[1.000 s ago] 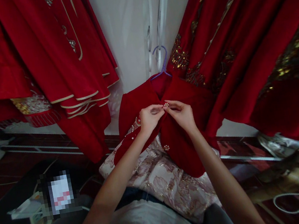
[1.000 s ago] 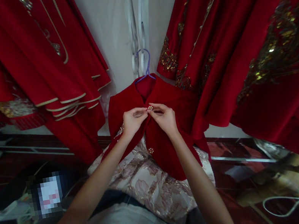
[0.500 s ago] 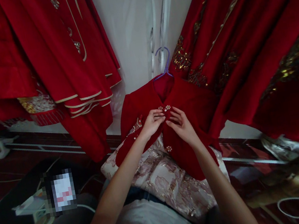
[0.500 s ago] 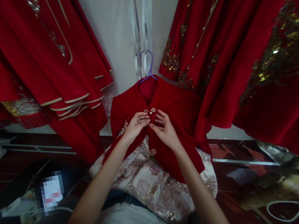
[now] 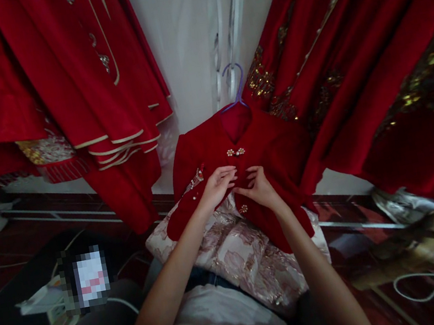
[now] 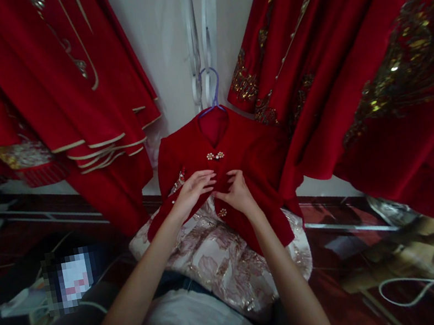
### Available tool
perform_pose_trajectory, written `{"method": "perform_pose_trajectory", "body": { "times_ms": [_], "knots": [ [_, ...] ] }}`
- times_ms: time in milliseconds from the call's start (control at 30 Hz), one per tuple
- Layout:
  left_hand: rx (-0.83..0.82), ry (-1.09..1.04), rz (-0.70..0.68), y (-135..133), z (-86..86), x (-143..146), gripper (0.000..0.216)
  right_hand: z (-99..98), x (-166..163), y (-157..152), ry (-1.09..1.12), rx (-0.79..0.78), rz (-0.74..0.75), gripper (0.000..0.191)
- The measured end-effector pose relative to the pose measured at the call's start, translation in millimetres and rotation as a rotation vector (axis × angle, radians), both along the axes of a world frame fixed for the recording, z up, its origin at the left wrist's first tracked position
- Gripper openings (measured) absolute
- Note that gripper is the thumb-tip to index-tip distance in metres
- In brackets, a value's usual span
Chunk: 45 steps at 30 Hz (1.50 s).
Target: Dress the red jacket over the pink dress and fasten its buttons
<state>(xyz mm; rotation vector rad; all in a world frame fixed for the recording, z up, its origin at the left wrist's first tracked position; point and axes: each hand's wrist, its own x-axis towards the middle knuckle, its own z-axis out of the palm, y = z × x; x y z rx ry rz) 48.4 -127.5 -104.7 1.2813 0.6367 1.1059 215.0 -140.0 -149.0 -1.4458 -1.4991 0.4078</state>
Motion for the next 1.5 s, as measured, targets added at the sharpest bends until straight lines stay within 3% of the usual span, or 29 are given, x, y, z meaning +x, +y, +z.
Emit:
{"method": "perform_pose_trajectory", "body": {
  "times_ms": [67,233,333,467,567,667,833,1000,1100,1200,1300,1367,1500],
  "knots": [
    [-0.017,-0.015,0.009,-3.7,0.8,-1.1,0.027,-6.3,-9.8,-0.8,-0.062,0.036,-0.011,0.066],
    [-0.030,0.044,-0.080,-6.5,0.1,-6.3,0.030,-1.9,-14.3,-1.0,-0.061,-0.057,-0.028,0.035],
    [-0.062,0.069,-0.083,-5.5,-5.2,-5.9,0.034,23.2,5.4,-8.7,0.116,-0.166,0.076,0.018],
    [-0.155,0.011,0.031,-8.1,-8.8,1.7,0.039,68.5,29.5,-39.3,0.379,-0.316,0.416,0.032],
    [-0.280,-0.055,-0.055,-13.1,-4.6,5.1,0.049,95.4,32.8,-62.2,0.457,-0.300,0.513,0.039],
    [-0.354,-0.133,-0.063,-16.1,-1.5,3.2,0.049,107.5,28.0,-71.9,0.394,-0.231,0.479,0.037],
    [-0.240,-0.141,0.189,-13.2,-6.1,-2.3,0.028,93.5,4.4,-61.8,0.341,-0.225,0.422,0.032],
    [-0.109,-0.051,0.182,-11.5,-10.7,-1.3,0.021,56.0,-31.6,-37.8,0.250,-0.089,0.261,0.040],
    [0.077,0.109,0.211,-6.7,-11.8,-4.2,0.015,44.7,-38.0,-28.5,0.223,-0.007,0.178,0.036],
    [0.321,0.256,0.446,9.9,-13.4,-16.0,0.011,50.6,-30.6,-29.6,0.234,0.015,0.186,0.034],
    [0.389,0.313,0.732,37.7,-20.2,-32.4,0.034,65.3,-20.9,-37.2,0.239,0.015,0.274,0.030],
    [0.304,0.338,0.737,55.4,-27.9,-41.1,0.043,73.4,-17.6,-41.5,0.260,-0.010,0.328,0.027],
    [0.209,0.314,0.627,69.6,-42.3,-48.7,0.035,77.4,-15.7,-43.9,0.331,-0.080,0.339,0.030]
  ]
}}
